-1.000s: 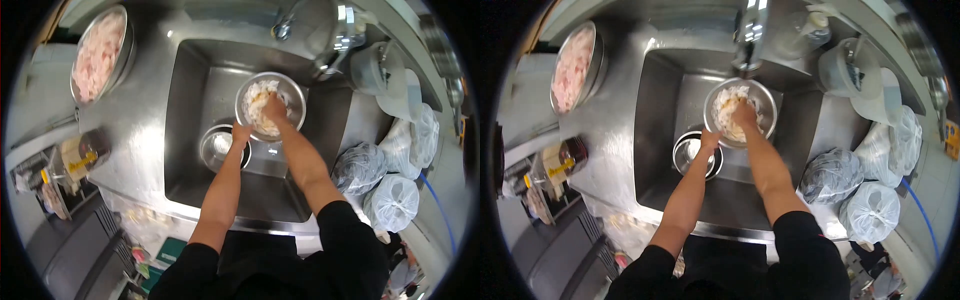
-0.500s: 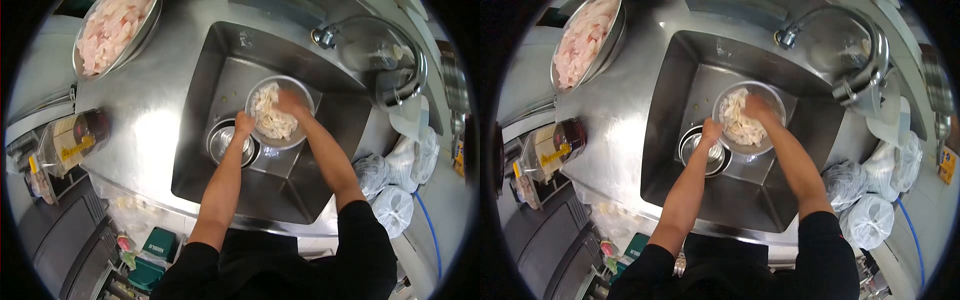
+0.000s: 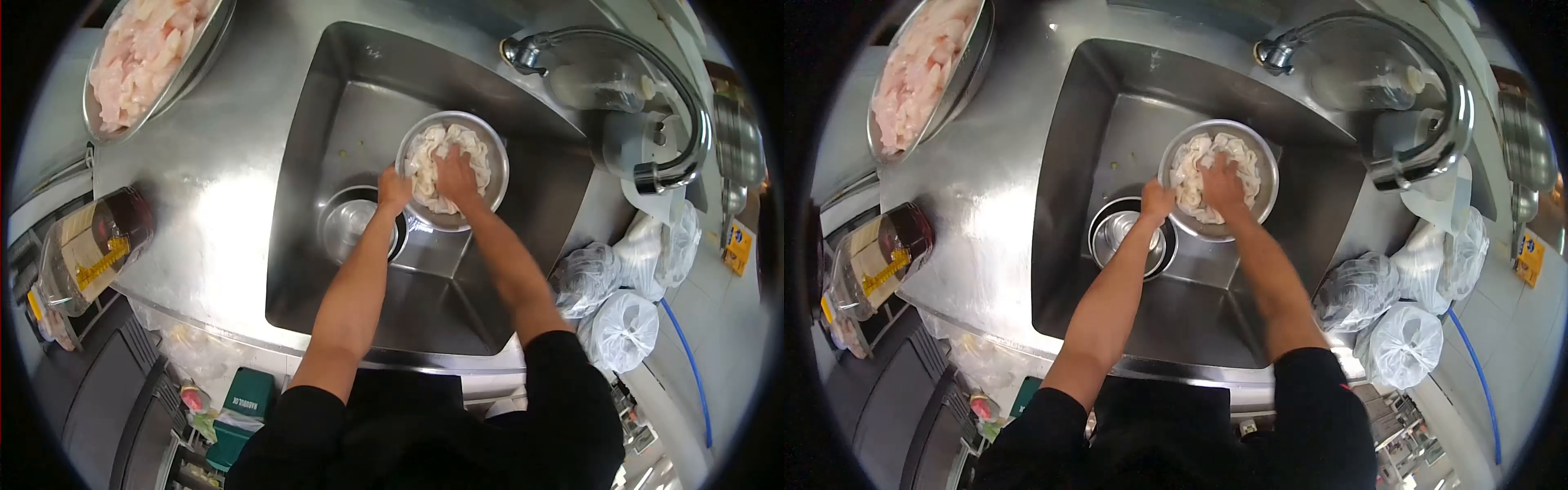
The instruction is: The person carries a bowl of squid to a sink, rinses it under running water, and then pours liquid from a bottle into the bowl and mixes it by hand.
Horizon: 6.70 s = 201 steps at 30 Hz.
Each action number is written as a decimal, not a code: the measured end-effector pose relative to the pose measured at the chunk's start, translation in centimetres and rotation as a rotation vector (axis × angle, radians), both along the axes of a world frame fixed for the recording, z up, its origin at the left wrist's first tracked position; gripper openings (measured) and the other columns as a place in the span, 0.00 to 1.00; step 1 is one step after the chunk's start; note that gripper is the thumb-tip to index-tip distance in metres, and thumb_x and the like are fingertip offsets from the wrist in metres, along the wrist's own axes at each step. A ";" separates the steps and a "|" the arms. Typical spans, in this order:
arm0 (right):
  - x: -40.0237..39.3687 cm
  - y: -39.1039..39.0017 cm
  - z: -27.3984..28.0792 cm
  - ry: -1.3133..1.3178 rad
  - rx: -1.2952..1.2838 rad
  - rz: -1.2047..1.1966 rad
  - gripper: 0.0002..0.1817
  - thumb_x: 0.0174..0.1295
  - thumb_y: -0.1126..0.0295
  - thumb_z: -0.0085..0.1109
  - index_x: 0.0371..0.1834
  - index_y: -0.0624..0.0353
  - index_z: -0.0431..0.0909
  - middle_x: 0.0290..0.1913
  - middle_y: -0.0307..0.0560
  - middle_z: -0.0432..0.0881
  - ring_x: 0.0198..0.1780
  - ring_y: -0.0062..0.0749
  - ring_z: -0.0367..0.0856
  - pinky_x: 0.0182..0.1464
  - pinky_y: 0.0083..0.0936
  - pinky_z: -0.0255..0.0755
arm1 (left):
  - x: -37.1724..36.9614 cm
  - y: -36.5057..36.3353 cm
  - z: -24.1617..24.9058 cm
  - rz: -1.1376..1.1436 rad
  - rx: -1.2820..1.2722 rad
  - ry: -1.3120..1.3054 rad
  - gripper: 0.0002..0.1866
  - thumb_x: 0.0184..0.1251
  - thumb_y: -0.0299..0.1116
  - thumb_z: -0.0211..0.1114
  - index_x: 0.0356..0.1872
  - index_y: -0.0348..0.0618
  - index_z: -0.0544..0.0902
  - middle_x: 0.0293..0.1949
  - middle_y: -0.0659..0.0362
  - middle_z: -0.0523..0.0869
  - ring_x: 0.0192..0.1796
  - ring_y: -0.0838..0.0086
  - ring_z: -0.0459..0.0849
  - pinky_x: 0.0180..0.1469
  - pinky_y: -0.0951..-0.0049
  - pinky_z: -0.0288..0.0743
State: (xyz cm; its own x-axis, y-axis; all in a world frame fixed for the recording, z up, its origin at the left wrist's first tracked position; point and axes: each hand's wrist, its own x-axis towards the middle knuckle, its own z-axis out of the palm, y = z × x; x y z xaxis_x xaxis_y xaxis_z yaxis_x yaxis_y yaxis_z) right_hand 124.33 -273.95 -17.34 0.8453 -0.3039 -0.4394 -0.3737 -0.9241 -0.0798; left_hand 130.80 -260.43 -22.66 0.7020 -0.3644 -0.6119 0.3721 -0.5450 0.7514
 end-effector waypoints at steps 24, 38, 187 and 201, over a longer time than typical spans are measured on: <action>-3.9 -2.7 -8.7 -0.237 0.521 -0.951 0.31 0.50 0.74 0.63 0.60 0.62 0.67 0.50 0.47 0.79 0.47 0.27 0.78 0.42 0.25 0.74 | -2.5 -7.3 0.2 -0.080 0.116 -0.219 0.27 0.47 0.29 0.60 0.55 0.42 0.75 0.62 0.42 0.67 0.63 0.46 0.66 0.65 0.58 0.61; -1.2 -4.8 3.6 -0.198 1.108 -0.768 0.26 0.47 0.68 0.67 0.52 0.62 0.76 0.46 0.53 0.82 0.47 0.37 0.81 0.51 0.30 0.72 | 1.6 -5.7 3.4 -0.333 0.044 0.200 0.27 0.58 0.44 0.58 0.57 0.40 0.73 0.60 0.41 0.71 0.60 0.48 0.72 0.60 0.58 0.66; -0.6 -7.1 0.5 -0.316 0.851 -0.780 0.31 0.48 0.71 0.60 0.60 0.56 0.71 0.50 0.50 0.80 0.52 0.33 0.78 0.52 0.27 0.71 | 1.3 -9.2 0.8 -0.290 -0.177 -0.109 0.14 0.57 0.37 0.61 0.40 0.37 0.79 0.44 0.44 0.81 0.49 0.57 0.80 0.50 0.63 0.72; -2.9 -6.3 1.7 -0.436 0.973 -0.949 0.28 0.47 0.72 0.64 0.57 0.60 0.73 0.46 0.45 0.81 0.46 0.32 0.79 0.47 0.26 0.73 | 0.6 -7.5 3.4 -0.274 -0.196 -0.081 0.27 0.52 0.38 0.64 0.53 0.34 0.75 0.53 0.40 0.78 0.57 0.54 0.76 0.59 0.65 0.68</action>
